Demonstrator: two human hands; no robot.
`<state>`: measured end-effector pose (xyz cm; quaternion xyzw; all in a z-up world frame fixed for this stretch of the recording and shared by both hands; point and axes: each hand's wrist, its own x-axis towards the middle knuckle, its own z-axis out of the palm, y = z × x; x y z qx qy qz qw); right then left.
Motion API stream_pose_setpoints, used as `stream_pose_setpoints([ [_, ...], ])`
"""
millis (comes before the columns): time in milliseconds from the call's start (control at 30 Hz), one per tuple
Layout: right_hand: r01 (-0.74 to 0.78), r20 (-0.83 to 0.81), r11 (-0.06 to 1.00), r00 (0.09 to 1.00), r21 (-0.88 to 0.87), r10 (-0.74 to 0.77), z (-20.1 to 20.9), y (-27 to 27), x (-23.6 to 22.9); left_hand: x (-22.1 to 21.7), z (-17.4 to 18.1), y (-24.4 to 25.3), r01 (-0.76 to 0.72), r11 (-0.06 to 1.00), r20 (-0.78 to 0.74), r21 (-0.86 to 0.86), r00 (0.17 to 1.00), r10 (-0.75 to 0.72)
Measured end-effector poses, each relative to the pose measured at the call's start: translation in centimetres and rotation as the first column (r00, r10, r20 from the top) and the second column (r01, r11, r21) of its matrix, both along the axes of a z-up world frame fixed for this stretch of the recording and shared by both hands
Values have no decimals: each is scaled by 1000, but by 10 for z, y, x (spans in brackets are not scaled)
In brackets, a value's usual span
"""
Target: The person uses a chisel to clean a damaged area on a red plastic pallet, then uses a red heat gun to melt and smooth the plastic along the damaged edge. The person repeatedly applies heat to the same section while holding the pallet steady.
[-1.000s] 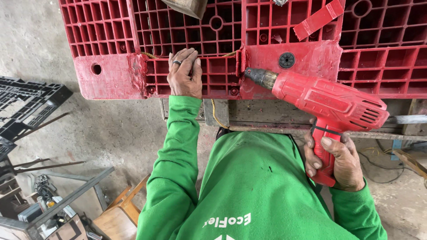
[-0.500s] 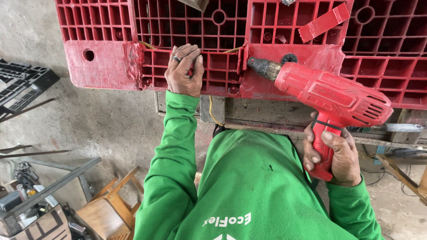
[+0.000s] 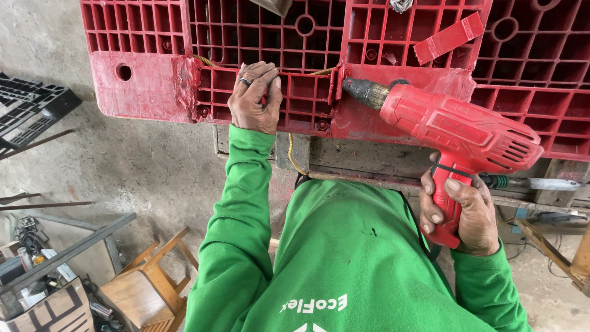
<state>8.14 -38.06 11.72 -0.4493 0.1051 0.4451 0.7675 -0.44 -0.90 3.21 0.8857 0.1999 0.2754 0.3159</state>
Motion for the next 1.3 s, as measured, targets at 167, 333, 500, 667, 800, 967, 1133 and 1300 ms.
stream_pose_setpoints([
  [167,-4,1,1000,1000,-3,4,1,2,5,1,0,0,-2,1000,1,-19,1000,2],
  [333,1,-9,1000,1000,15,0,-1,2,9,0,1,-1,-8,1000,-1,-8,1000,8],
  [500,1,-26,1000,1000,13,-1,-3,2,14,2,3,-1,-16,1000,6,-20,1000,16],
  [667,-12,-10,1000,1000,-23,12,-4,3,19,1,3,0,-12,1000,-4,-25,1000,12],
  [800,-22,-12,999,1000,-35,21,-3,4,22,2,2,0,-20,1000,-5,-15,1000,20],
  [967,-35,-4,999,999,-34,35,-3,5,26,1,3,0,-25,999,-16,-32,1000,24],
  [1133,-52,11,998,999,-30,53,-10,-3,29,2,3,-1,-30,999,-18,-34,999,29],
  [1300,-100,-57,995,993,9,100,-17,-13,37,2,3,0,-25,999,-10,-28,1000,24],
])
